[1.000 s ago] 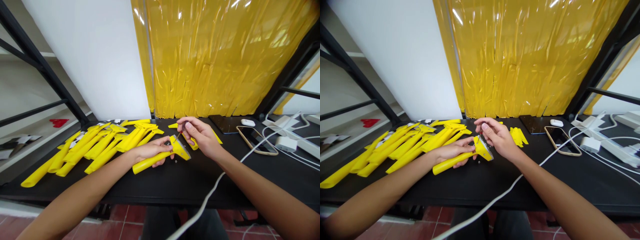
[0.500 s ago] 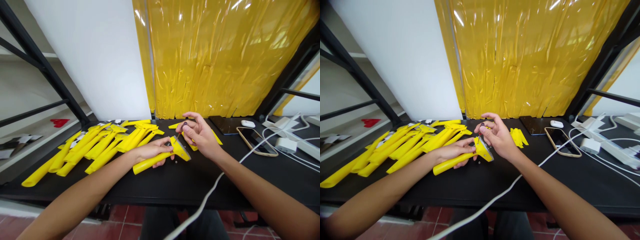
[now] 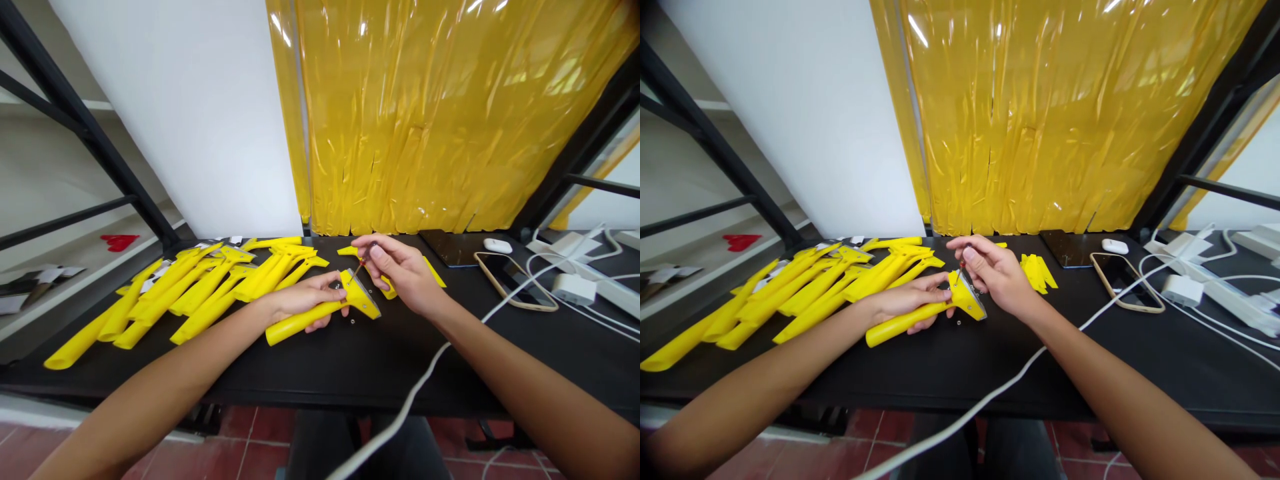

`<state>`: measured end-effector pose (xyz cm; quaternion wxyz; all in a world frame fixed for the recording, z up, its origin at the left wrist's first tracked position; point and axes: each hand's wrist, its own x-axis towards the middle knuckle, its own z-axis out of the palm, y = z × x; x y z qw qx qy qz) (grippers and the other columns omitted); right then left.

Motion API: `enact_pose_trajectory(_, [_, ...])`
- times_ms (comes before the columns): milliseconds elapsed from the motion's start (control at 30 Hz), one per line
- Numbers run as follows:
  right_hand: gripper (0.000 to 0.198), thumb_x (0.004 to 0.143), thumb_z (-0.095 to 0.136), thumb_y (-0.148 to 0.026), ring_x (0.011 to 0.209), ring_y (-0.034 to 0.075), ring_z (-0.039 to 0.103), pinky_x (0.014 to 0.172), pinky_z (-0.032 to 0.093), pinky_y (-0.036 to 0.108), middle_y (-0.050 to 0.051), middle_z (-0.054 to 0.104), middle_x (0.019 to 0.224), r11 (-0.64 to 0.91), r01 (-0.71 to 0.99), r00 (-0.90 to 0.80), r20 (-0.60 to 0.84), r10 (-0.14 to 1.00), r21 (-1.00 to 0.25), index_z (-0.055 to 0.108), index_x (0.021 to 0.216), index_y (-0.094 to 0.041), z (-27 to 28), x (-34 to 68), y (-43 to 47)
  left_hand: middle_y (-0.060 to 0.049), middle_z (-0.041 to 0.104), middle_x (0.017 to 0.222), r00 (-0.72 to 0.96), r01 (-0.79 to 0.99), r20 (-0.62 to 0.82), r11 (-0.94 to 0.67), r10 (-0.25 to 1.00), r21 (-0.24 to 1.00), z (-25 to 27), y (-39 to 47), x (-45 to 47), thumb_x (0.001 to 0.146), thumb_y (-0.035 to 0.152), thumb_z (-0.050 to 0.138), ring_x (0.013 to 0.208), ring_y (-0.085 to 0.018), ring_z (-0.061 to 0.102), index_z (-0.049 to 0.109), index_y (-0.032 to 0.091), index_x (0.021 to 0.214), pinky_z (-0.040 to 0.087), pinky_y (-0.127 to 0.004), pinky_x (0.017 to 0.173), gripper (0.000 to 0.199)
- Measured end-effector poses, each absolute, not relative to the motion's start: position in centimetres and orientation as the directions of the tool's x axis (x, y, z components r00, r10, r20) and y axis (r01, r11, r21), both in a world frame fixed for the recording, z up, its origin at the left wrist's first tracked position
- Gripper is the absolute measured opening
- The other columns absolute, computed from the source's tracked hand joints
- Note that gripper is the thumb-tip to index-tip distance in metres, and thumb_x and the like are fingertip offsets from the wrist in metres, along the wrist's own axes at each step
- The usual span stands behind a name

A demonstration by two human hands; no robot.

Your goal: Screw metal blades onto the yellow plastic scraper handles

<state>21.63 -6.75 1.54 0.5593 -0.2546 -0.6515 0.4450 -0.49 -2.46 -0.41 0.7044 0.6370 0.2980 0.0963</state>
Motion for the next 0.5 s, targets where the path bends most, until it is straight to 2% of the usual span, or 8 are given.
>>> enact_pose_trajectory(67, [0.029, 0.101, 0.057, -0.043, 0.06, 0.009, 0.046, 0.045, 0.037, 0.023, 0.003, 0.06, 0.098, 0.479, -0.197, -0.25, 0.516, 0.819, -0.855, 0.067, 0.122, -0.025, 1.6, 21.77, -6.62, -0.001, 0.066, 0.094, 0.81, 0.24, -0.291, 0.164, 0.51, 0.957, -0.45, -2.47, -0.47, 0.093, 0.049, 0.064, 0.042, -0.007, 0.053, 0.045, 0.026, 0.121, 0.041, -0.019, 0.034, 0.041])
enact_pose_trajectory(167, [0.031, 0.1, 0.058, -0.043, 0.059, 0.009, 0.046, 0.045, 0.038, 0.023, 0.002, 0.062, 0.096, 0.477, -0.212, -0.233, 0.518, 0.823, -0.853, 0.062, 0.127, -0.027, 1.61, 21.74, -6.58, -0.002, 0.066, 0.094, 0.811, 0.231, -0.278, 0.155, 0.515, 0.961, -0.43, -2.49, -0.46, 0.094, 0.048, 0.064, 0.042, -0.007, 0.053, 0.045, 0.026, 0.119, 0.041, -0.019, 0.034, 0.039])
enact_pose_trajectory(267, [0.03, 0.097, 0.064, -0.041, 0.059, 0.009, 0.048, 0.047, 0.04, 0.023, 0.001, 0.064, 0.092, 0.483, -0.152, -0.226, 0.507, 0.832, -0.862, 0.061, 0.124, -0.027, 1.43, 21.59, -6.63, -0.002, 0.066, 0.094, 0.805, 0.231, -0.279, 0.156, 0.523, 0.96, -0.42, -2.47, -0.46, 0.094, 0.048, 0.064, 0.043, -0.008, 0.054, 0.045, 0.026, 0.12, 0.042, -0.02, 0.034, 0.039])
enact_pose_trajectory(367, [0.024, 0.099, 0.06, -0.042, 0.058, 0.009, 0.047, 0.05, 0.041, 0.025, 0.003, 0.069, 0.098, 0.524, -0.079, -0.235, 0.527, 0.817, -0.848, 0.064, 0.116, -0.025, 1.25, 21.52, -6.58, -0.002, 0.066, 0.094, 0.799, 0.236, -0.284, 0.158, 0.531, 0.959, -0.53, -2.41, -0.47, 0.093, 0.049, 0.064, 0.043, -0.008, 0.054, 0.045, 0.026, 0.118, 0.043, -0.02, 0.034, 0.039])
enact_pose_trajectory(433, [0.025, 0.101, 0.056, -0.044, 0.063, 0.01, 0.051, 0.054, 0.043, 0.026, 0.004, 0.069, 0.099, 0.577, -0.034, -0.166, 0.574, 0.802, -0.816, 0.065, 0.115, -0.024, 1.31, 21.67, -6.51, -0.002, 0.066, 0.094, 0.795, 0.228, -0.279, 0.161, 0.539, 0.96, -0.61, -2.38, -0.5, 0.093, 0.049, 0.064, 0.043, -0.008, 0.054, 0.045, 0.026, 0.118, 0.043, -0.02, 0.034, 0.039])
enact_pose_trajectory(500, [0.026, 0.102, 0.054, -0.045, 0.069, 0.013, 0.054, 0.062, 0.047, 0.029, 0.002, 0.065, 0.085, 0.641, 0.039, -0.01, 0.641, 0.767, -0.766, 0.065, 0.113, -0.024, 1.58, 22.07, -6.46, -0.002, 0.066, 0.093, 0.788, 0.218, -0.273, 0.165, 0.552, 0.962, -0.56, -2.39, -0.54, 0.093, 0.05, 0.064, 0.042, -0.008, 0.054, 0.046, 0.025, 0.12, 0.043, -0.02, 0.034, 0.04])
